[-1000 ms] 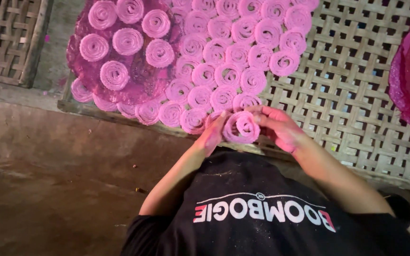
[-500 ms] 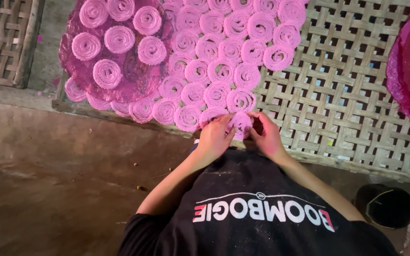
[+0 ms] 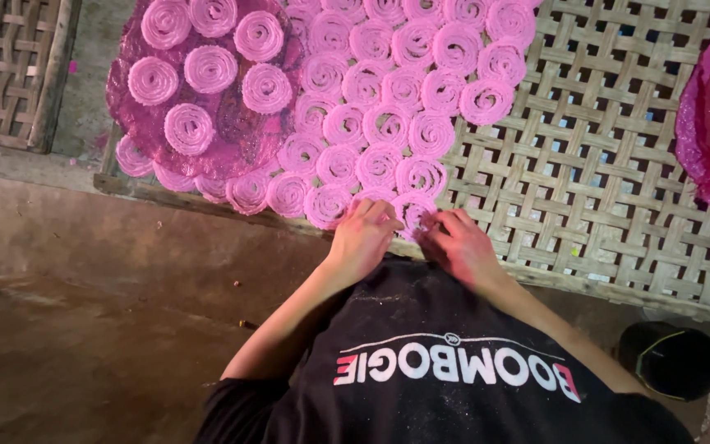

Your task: The person arranges pink rolled fabric roses onto a glittery pink circular base and a rectangular woven tray. They pick up individual roses and place them in neat rows, filling the surfaces to create a decorative floral display.

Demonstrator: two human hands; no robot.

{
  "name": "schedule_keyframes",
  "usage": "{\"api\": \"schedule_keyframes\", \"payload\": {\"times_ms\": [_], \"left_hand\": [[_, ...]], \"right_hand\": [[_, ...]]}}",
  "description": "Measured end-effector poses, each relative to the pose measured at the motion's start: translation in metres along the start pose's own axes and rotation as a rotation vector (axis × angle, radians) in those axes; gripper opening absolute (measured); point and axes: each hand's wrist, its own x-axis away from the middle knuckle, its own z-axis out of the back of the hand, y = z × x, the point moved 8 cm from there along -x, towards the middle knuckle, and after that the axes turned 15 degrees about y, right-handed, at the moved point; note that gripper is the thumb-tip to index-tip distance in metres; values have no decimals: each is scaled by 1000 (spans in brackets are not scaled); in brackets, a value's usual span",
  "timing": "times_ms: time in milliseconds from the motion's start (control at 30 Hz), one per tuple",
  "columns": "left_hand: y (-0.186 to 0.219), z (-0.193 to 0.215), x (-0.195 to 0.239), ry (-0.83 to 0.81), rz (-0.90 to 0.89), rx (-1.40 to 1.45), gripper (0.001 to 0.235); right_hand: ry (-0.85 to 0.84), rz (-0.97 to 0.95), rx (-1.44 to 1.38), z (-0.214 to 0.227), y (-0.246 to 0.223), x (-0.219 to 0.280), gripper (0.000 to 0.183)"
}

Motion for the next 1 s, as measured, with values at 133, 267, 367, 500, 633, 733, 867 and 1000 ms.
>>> {"api": "schedule_keyframes", "payload": {"times_ms": [133, 267, 367, 500, 633, 733, 867, 1000], "left_hand": [[1, -6, 2, -8, -87, -56, 12], [-2, 3, -4, 59, -36, 89, 9], [-8, -1, 1, -88, 36, 92, 12], [-2, -6, 8, -133, -28, 115, 12], [-35, 22, -11, 150, 19, 27, 14], [-122, 66, -31, 338, 306, -249, 30], [-238, 129, -53, 613, 448, -638, 22], [-288, 114, -81, 616, 461, -563, 31]], "right_hand": [[36, 106, 8, -1, -2, -6, 27], [3, 20, -126, 5, 8, -11, 33], [-36, -9, -189, 7, 8, -8, 27], [-79, 31, -149, 2, 3, -6, 23], [32, -40, -188, 12, 8, -10, 24], [129, -89, -186, 24, 9, -11, 20], [203, -211, -275, 30, 12, -17, 20], [231, -159, -270, 27, 7, -29, 20]]}}
